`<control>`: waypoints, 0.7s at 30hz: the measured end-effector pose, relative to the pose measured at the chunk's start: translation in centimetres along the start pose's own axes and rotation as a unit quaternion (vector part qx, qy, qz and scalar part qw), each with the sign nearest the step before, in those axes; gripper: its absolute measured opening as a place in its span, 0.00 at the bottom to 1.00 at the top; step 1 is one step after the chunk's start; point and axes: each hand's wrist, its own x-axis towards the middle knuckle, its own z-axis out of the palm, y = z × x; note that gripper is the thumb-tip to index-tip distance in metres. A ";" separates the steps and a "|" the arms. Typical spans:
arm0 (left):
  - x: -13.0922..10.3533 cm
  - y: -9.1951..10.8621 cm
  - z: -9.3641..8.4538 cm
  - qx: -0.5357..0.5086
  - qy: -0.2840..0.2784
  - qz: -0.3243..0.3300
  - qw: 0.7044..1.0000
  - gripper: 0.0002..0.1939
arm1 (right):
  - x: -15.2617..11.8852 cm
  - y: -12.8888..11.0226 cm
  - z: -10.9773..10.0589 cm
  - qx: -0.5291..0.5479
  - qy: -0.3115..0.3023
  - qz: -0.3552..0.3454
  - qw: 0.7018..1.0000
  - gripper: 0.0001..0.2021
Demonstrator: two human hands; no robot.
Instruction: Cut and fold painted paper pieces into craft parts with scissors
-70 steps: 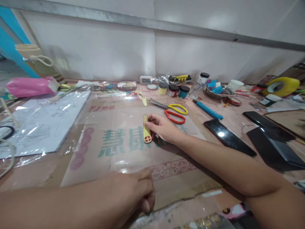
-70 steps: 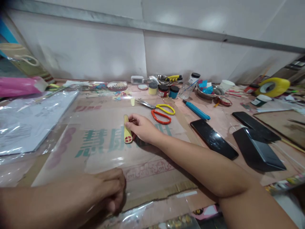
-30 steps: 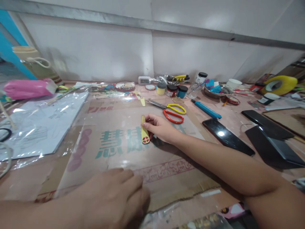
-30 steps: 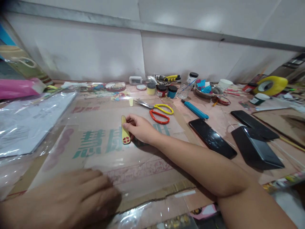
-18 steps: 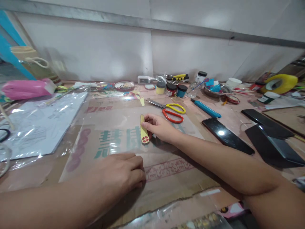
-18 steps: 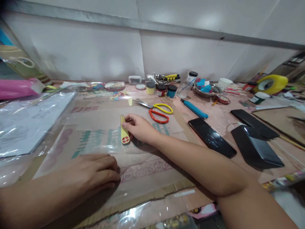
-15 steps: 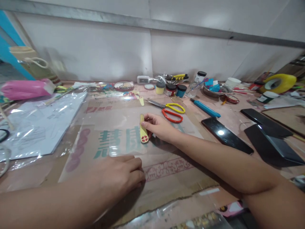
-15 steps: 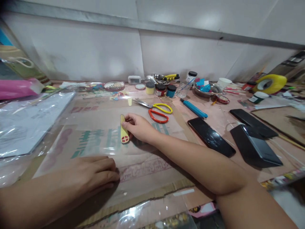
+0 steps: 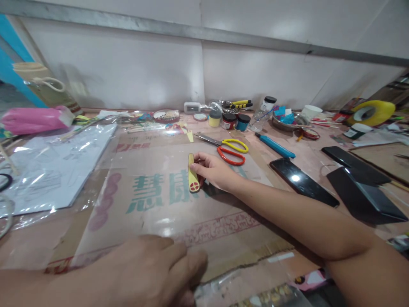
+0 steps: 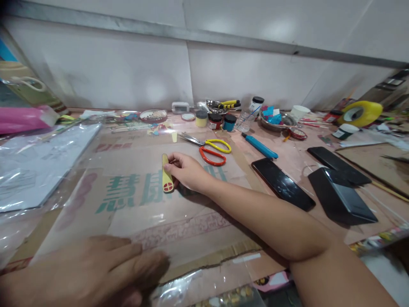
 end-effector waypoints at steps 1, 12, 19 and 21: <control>0.2 0.3 -0.8 0.034 -0.012 -0.029 0.999 0.21 | 0.0 0.0 0.0 -0.001 0.000 0.000 1.000 0.08; 0.7 1.3 -2.0 0.035 -0.067 -0.047 0.996 0.18 | -0.1 0.0 -0.1 -0.012 0.004 0.000 1.000 0.07; 1.1 1.3 -2.9 0.003 -0.063 -0.052 0.997 0.17 | -0.1 0.2 -0.2 -0.015 0.000 -0.003 1.000 0.06; 1.0 1.1 -2.8 0.012 -0.064 -0.044 0.997 0.18 | 0.0 0.2 -0.2 -0.015 -0.001 -0.003 1.000 0.06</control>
